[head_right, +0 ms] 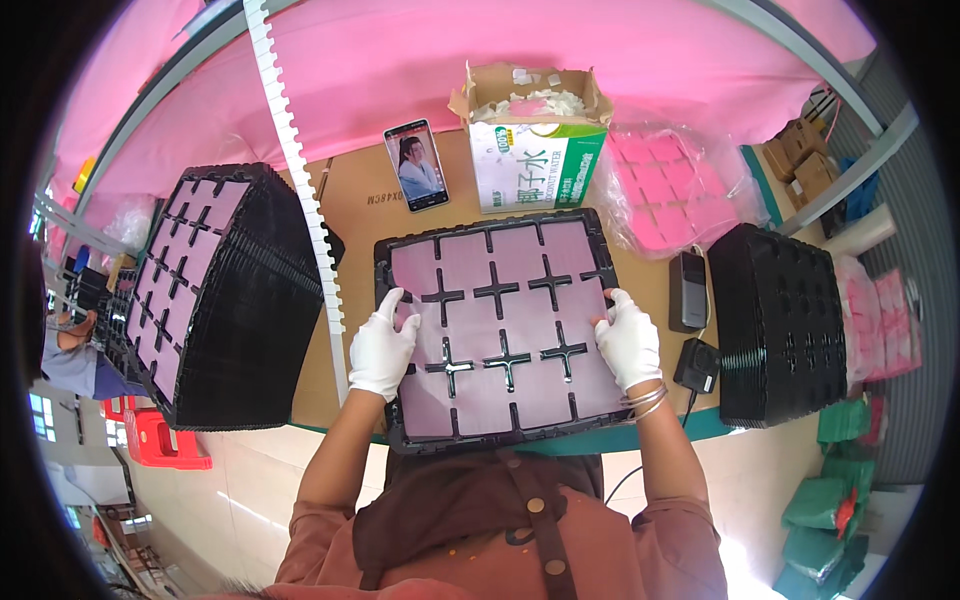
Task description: The person assembles black plastic trays by inserting white plastic clips into the corners of the tray base. They then place a pink foam insert into the tray and stack the completed unit onto a pile. The process is repeated for multiple trays throughout the video.
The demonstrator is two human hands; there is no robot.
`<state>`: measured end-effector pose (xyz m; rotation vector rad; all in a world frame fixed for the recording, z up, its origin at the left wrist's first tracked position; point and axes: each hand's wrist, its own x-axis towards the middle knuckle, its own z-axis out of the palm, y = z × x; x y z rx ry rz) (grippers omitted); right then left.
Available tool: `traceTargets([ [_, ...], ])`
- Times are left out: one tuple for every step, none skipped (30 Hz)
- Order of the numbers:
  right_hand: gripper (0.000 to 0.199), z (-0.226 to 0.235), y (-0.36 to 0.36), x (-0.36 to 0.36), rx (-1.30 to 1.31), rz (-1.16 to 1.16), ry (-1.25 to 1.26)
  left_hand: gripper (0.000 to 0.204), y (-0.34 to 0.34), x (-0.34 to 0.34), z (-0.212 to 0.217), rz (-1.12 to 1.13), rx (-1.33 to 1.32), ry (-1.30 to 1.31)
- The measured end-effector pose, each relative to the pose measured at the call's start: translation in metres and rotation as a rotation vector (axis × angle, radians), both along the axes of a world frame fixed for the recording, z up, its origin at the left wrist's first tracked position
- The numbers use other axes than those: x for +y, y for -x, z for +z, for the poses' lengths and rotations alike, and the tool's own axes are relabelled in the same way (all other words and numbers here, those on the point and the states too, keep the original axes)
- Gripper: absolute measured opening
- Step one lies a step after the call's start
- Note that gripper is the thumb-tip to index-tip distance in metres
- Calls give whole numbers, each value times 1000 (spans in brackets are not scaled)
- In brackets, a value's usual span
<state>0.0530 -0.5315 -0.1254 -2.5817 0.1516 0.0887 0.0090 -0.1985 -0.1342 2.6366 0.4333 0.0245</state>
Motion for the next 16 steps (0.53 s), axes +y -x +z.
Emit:
traceTargets([
  [43, 1, 1, 1, -12, 6, 10, 54, 1, 2, 0, 21, 9, 2],
  [43, 0, 1, 2, -23, 14, 20, 54, 3, 4, 0, 43, 18, 3],
  [42, 0, 0, 0, -68, 3, 33, 55, 6, 5, 4, 60, -24, -24],
  [42, -2, -2, -7, -113, -7, 45, 56, 11, 6, 9, 78, -66, -51],
  [42, -3, -5, -14, -157, -15, 58, 57, 17, 7, 15, 97, -107, -78],
  [43, -7, -12, -24, -205, -12, 15, 58, 20, 9, 21, 126, -51, -25],
  [41, -12, -19, -27, -268, -45, 9, 56, 20, 10, 22, 110, -90, -63],
  [40, -13, -29, -29, -309, -16, -22, 53, 21, 11, 23, 92, -129, -101],
  [39, -12, -40, -28, -349, 15, -56, 51, 22, 11, 25, 76, -165, -142],
  [38, -7, -51, -19, -267, 44, -200, 49, 18, 6, 31, -14, -230, -145],
  [37, -3, -62, -10, -183, 71, -343, 47, 12, 1, 26, -85, -252, -135],
  [43, -9, -79, -6, -98, 159, -455, 48, 3, -6, 25, -188, -233, -112],
  [45, -18, -95, -2, 25, 202, -758, 50, -7, -11, 22, -289, -214, -91],
  [48, -26, -110, 4, 154, 245, -1056, 54, -19, -14, 11, -356, -244, -128],
  [51, -37, -123, 12, 291, 289, -1355, 57, -31, -15, -3, -420, -273, -168],
  [51, -35, -124, 14, 291, 294, -1353, 66, -43, -14, -11, -426, -171, -198],
])
